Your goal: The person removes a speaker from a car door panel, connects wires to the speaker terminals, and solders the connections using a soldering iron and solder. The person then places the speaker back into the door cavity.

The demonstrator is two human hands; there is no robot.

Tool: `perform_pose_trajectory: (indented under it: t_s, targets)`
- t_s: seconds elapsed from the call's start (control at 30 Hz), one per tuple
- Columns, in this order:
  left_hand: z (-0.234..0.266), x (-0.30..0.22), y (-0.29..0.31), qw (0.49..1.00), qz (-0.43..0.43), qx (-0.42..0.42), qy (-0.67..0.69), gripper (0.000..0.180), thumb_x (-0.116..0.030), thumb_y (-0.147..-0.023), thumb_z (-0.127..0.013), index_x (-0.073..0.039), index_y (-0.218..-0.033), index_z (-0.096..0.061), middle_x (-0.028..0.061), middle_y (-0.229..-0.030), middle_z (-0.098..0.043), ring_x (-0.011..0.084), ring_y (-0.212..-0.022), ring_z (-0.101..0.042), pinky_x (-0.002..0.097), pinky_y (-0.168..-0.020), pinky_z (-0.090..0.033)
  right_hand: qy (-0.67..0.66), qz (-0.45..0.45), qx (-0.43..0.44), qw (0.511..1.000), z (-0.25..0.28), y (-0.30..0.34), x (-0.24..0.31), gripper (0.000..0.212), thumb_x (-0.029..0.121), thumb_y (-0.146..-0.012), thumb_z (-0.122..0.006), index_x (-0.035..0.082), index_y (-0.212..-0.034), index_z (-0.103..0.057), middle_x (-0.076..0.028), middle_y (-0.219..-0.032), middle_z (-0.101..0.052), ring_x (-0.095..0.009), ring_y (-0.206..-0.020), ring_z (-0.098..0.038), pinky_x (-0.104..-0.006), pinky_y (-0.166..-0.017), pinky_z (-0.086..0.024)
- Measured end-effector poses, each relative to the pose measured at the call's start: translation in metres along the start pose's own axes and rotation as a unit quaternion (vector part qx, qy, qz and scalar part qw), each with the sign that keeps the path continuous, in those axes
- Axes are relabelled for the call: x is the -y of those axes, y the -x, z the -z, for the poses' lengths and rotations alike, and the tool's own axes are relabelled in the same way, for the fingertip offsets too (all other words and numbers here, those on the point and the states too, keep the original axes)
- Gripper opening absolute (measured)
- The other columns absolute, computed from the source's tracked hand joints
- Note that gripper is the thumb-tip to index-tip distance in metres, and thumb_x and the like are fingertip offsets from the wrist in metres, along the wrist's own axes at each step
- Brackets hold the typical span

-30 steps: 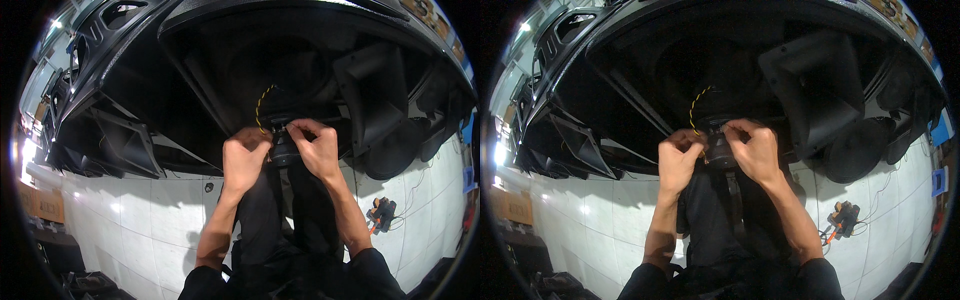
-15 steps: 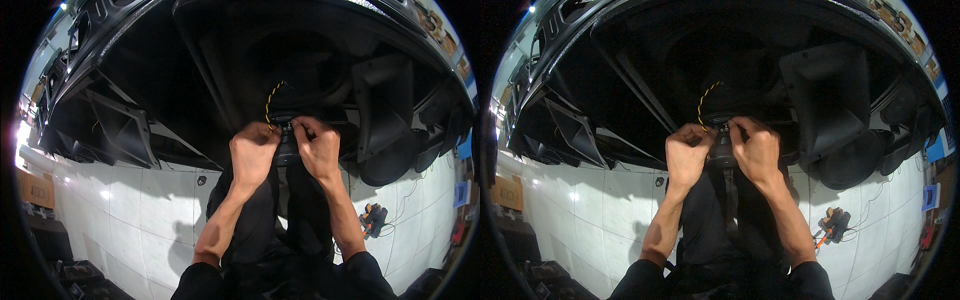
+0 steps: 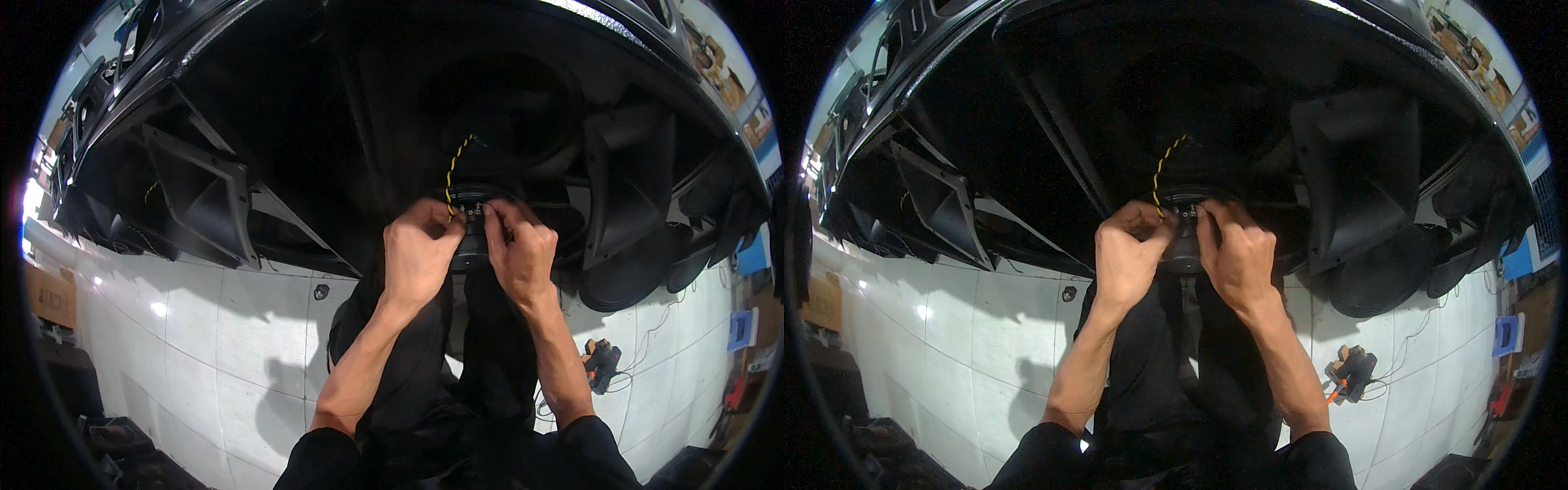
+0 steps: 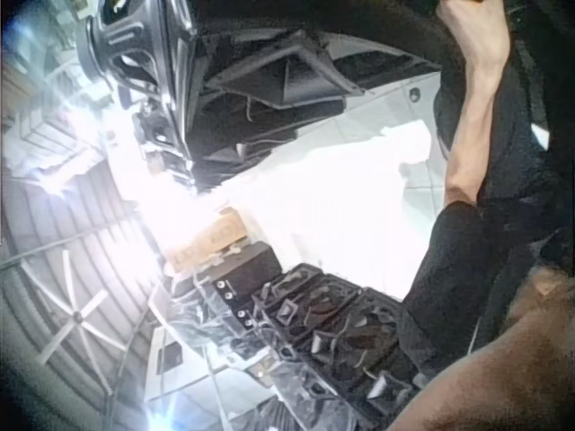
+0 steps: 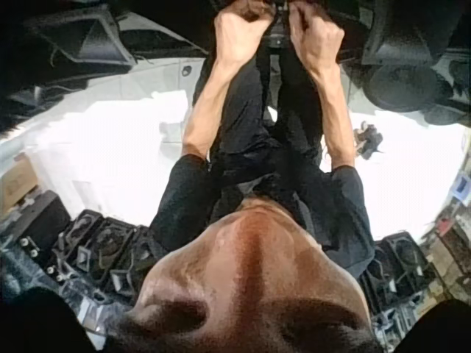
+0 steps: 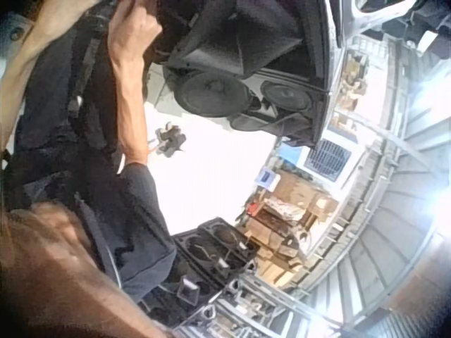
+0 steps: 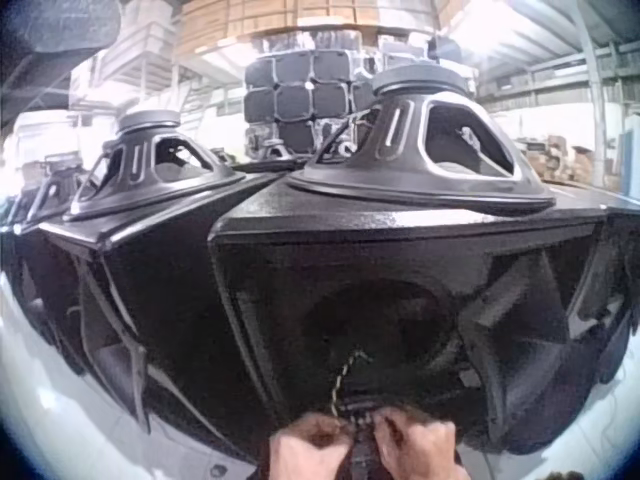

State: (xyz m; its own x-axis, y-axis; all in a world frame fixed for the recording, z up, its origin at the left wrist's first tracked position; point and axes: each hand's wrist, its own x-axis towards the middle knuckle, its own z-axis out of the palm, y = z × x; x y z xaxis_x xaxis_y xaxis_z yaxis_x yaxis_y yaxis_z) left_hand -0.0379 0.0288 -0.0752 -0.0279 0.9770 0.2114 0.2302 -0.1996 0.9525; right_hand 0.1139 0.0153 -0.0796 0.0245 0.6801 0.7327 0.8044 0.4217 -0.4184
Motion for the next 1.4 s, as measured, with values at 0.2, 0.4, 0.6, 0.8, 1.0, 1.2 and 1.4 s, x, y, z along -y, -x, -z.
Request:
perform_pose_trajectory:
  t_s: [0.2,0.4,0.6,0.8,1.0,1.2,1.4]
  targets:
    - [0.001,-0.003,0.001,1.000,0.004,0.017,0.021,0.015,-0.009,-0.088,-0.072,0.006,-0.090,-0.069,0.0111,-0.077,-0.071,0.0120,-0.069,-0.065,0.0285,-0.064,-0.050,0.122,0.157,0.063,0.978,0.002,0.007,-0.014,0.016,-0.001,-0.085,-0.073,-0.002,-0.099,-0.067,-0.014,-0.094,-0.071,-0.024,-0.067,-0.068,-0.0322,-0.055,-0.052]
    - [0.004,-0.002,0.002,0.999,-0.003,0.026,0.021,0.015,-0.008,-0.086,-0.072,0.006,-0.091,-0.070,0.0142,-0.079,-0.072,0.0163,-0.071,-0.068,0.0317,-0.068,-0.052,0.232,0.305,0.187,0.905,0.019,-0.025,-0.013,0.021,0.006,-0.082,-0.072,0.000,-0.102,-0.065,-0.012,-0.094,-0.063,-0.021,-0.072,-0.063,-0.0300,-0.056,-0.050]
    - [0.002,0.003,0.006,0.999,-0.022,0.025,0.018,0.015,-0.008,-0.086,-0.072,0.006,-0.092,-0.070,0.0165,-0.081,-0.073,0.0195,-0.075,-0.071,0.0334,-0.070,-0.053,0.261,0.334,0.365,0.829,0.029,-0.078,0.008,0.021,0.006,-0.086,-0.066,-0.003,-0.105,-0.067,-0.016,-0.099,-0.069,-0.026,-0.087,-0.072,-0.0340,-0.067,-0.059]
    - [0.001,0.005,0.007,0.999,-0.033,0.019,0.018,0.013,-0.006,-0.086,-0.071,0.005,-0.092,-0.070,0.0167,-0.081,-0.073,0.0200,-0.074,-0.071,0.0335,-0.070,-0.052,0.217,0.272,0.490,0.799,0.020,-0.112,0.018,0.011,-0.002,-0.080,-0.068,-0.004,-0.089,-0.074,-0.020,-0.084,-0.072,-0.032,-0.075,-0.073,-0.0366,-0.064,-0.059]
    - [0.001,0.006,0.007,0.999,-0.027,0.019,0.022,0.012,-0.006,-0.087,-0.071,0.005,-0.092,-0.070,0.0165,-0.082,-0.073,0.0205,-0.074,-0.070,0.0331,-0.070,-0.052,0.233,0.116,0.496,0.829,0.017,-0.113,0.037,0.014,0.002,-0.084,-0.067,-0.003,-0.091,-0.077,-0.021,-0.085,-0.074,-0.033,-0.075,-0.073,-0.0370,-0.069,-0.058]
    - [0.002,0.003,0.004,0.999,-0.024,0.018,0.027,0.011,-0.005,-0.088,-0.072,0.005,-0.091,-0.071,0.0156,-0.082,-0.073,0.0197,-0.073,-0.070,0.0329,-0.070,-0.052,0.108,0.014,0.437,0.893,0.032,-0.115,0.025,0.018,0.005,-0.088,-0.066,0.000,-0.101,-0.077,-0.019,-0.089,-0.075,-0.035,-0.082,-0.073,-0.0400,-0.077,-0.058]
    - [0.004,0.004,0.003,0.999,-0.025,0.023,0.039,0.011,-0.006,-0.089,-0.072,0.004,-0.090,-0.070,0.0145,-0.081,-0.072,0.0183,-0.074,-0.071,0.0317,-0.069,-0.053,0.116,0.303,0.407,0.854,0.044,-0.112,0.002,0.029,0.000,-0.086,-0.065,0.007,-0.111,-0.076,-0.015,-0.108,-0.072,-0.031,-0.098,-0.072,-0.0402,-0.082,-0.059]
